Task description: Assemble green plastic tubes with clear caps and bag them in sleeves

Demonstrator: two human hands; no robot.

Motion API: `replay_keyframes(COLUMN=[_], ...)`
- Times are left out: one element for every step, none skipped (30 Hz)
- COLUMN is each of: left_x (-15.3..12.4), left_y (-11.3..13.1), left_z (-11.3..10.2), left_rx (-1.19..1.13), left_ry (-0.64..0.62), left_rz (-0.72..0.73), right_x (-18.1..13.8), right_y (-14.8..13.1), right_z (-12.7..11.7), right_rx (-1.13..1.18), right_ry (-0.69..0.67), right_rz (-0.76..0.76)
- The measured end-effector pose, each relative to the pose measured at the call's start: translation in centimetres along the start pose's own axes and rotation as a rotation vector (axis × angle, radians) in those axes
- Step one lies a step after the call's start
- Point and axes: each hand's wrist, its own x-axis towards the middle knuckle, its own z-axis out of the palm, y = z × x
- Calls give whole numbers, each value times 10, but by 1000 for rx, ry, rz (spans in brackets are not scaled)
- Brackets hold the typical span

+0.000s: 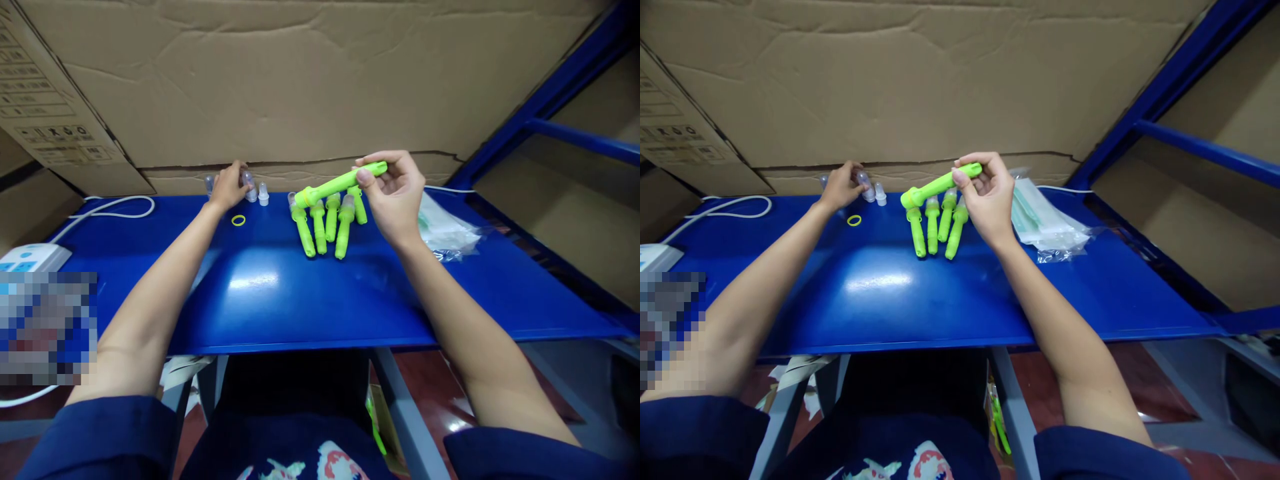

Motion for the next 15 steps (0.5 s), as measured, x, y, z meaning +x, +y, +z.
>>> replay_keyframes(left_x=[0, -1, -3, -6, -10, -14, -20, -25, -31, -37, -43, -48, -53, -58, -62], left_y=[1, 3, 5, 7, 9, 10, 11, 11, 10, 8, 6, 3, 0, -2, -5], left_z=[-1, -3, -5, -8, -12, -17, -21, -26, -30, -34, -38, -41, -43, -45, -46], left_rx=[1, -3, -12, -21, -23, -16, -1, 22, 51, 83, 112, 138, 160, 178, 192], left_ry=[6, 24, 59, 112, 177, 248, 306, 347, 364, 352, 334, 308, 282, 261, 240], left_rz=[9, 21, 37, 53, 66, 68, 58, 39, 18, 2, -17, -35, -51, -67, -78], right_x=[0, 0, -1, -1, -1, -1, -2, -2, -3, -3, -4, -5, -6, -7, -7], right_y=[-1, -1, -2, -2, -2, -3, -3, -4, -4, -4, -4, -4, -5, -5, -5], right_z=[0, 0, 0, 0, 0, 0, 1, 1, 2, 3, 3, 4, 6, 7, 8], right_rx=[3, 7, 12, 19, 25, 30, 32, 32, 31, 29, 28, 26, 22, 18, 15], right_ry=[-2, -5, -7, -9, -11, -13, -13, -14, -15, -18, -22, -26, -30, -33, -35], right_rz=[1, 3, 3, 2, 1, -1, -3, -4, -5, -6, -7, -9, -11, -14, -19])
